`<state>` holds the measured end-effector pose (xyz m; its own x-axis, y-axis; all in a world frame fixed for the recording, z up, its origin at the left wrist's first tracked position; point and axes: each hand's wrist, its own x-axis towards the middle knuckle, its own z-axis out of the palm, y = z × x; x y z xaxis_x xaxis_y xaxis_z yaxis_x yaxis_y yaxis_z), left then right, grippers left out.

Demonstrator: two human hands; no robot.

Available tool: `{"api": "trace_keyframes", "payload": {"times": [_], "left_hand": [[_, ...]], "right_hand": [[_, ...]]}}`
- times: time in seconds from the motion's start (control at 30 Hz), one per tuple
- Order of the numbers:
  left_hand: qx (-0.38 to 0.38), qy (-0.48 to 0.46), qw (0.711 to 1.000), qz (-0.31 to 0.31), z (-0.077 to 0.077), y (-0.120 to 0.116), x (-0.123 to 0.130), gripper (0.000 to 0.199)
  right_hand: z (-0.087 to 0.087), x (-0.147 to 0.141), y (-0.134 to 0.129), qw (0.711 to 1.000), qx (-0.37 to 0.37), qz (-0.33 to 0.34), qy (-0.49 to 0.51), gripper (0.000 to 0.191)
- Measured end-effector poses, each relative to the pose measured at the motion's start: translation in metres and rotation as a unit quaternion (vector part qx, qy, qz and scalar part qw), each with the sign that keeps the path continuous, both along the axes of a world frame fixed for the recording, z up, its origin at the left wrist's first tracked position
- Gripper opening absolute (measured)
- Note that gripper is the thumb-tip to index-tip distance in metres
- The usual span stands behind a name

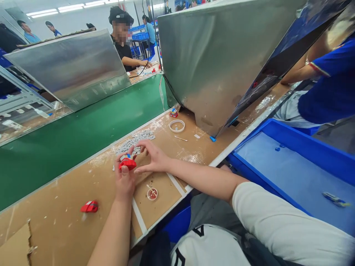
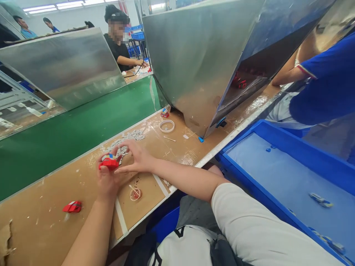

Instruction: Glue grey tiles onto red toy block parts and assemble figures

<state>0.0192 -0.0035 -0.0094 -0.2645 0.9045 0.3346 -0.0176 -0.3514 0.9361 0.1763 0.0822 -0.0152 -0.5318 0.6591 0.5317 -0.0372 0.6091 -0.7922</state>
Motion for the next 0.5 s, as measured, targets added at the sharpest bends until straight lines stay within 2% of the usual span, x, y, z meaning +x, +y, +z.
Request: {"api": "trace_keyframes", "payload": {"times": [0.07,0.2,0.37,0.5], "left_hand": [[0.025,0.021,0.999,-0.007,0.0,-0.001,-0.003,0.065],[0.008,0.052,0.998,-0.046,-0.002,-0.007,-0.005,0.068],[-0.008,0.03,0.995,-0.092,0.001,-0.008,-0.012,0.067],[-0.026,0.067,0.993,-0.098,0.006,-0.006,-0.018,0.068]], "right_hand": [[0.002,0.003,-0.002,0.998,0.053,-0.02,-0.036,0.085],[0.006,0.006,-0.006,0.988,0.115,0.031,-0.097,0.059],[0.01,0.01,-0.007,0.967,0.202,0.027,-0.152,0.053],[0.01,0.013,-0.009,0.957,0.232,-0.006,-0.175,0.05]]}}
